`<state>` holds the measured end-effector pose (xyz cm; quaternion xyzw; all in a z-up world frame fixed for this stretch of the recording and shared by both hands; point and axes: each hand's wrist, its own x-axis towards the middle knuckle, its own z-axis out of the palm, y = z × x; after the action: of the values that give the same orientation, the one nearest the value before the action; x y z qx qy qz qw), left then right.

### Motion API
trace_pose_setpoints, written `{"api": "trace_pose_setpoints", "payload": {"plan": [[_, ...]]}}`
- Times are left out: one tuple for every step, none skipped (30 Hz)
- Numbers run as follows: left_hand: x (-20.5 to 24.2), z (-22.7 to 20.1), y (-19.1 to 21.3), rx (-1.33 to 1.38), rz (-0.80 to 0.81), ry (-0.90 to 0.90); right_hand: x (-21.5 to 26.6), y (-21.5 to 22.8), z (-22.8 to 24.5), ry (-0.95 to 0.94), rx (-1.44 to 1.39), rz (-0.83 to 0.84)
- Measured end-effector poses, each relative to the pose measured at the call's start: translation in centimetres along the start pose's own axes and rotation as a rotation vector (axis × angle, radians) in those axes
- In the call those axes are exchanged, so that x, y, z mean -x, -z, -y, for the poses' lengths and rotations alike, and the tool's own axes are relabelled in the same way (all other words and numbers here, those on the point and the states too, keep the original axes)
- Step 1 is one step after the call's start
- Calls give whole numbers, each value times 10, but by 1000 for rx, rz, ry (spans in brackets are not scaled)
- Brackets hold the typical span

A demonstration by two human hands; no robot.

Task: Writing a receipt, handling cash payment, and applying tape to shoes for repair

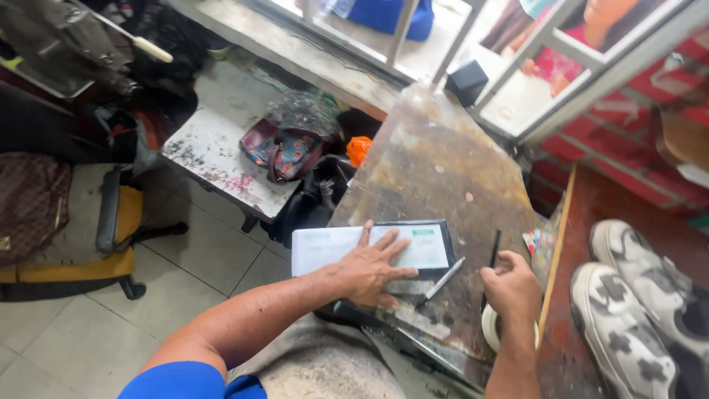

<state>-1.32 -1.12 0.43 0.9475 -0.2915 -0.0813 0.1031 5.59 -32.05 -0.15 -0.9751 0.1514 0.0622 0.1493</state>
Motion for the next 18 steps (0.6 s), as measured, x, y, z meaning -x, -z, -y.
{"api": "trace_pose_setpoints", "payload": {"plan": [[2,-2,11,48,73,-17,10,7,5,17,-280,-86],[3,-4,22,98,145,-35,19,14,10,32,-564,-166],[5,-1,21,92,134,-29,23,14,2,45,-567,-171],[6,2,21,70,86,-49,26,13,-5,85,-653,-211],[8,4,20,50,39,-74,30,13,-15,121,-737,-252],[10,7,18,46,30,-71,30,1,-29,130,-738,-257],[9,12,18,28,12,-67,26,-10,-41,105,-690,-234],[9,19,17,10,-5,-64,21,-22,-53,80,-642,-211],[10,22,29,11,-17,-58,33,-9,-28,93,-638,-214],[11,25,40,40,75,-30,45,3,-4,-31,-453,-176],[15,25,48,81,176,-4,63,14,16,-161,-260,-135],[13,28,43,93,173,-1,55,19,26,-158,-248,-134],[15,32,39,115,167,16,56,20,36,-173,-99,-72],[16,35,36,137,161,34,55,21,47,-189,47,-8],[20,38,44,126,166,21,52,14,46,-202,36,-14],[25,41,52,135,218,10,50,6,46,-211,100,-16],[27,40,57,157,260,11,43,2,43,-205,179,-19],[27,43,57,158,253,10,42,-1,46,-203,182,-25]]}}
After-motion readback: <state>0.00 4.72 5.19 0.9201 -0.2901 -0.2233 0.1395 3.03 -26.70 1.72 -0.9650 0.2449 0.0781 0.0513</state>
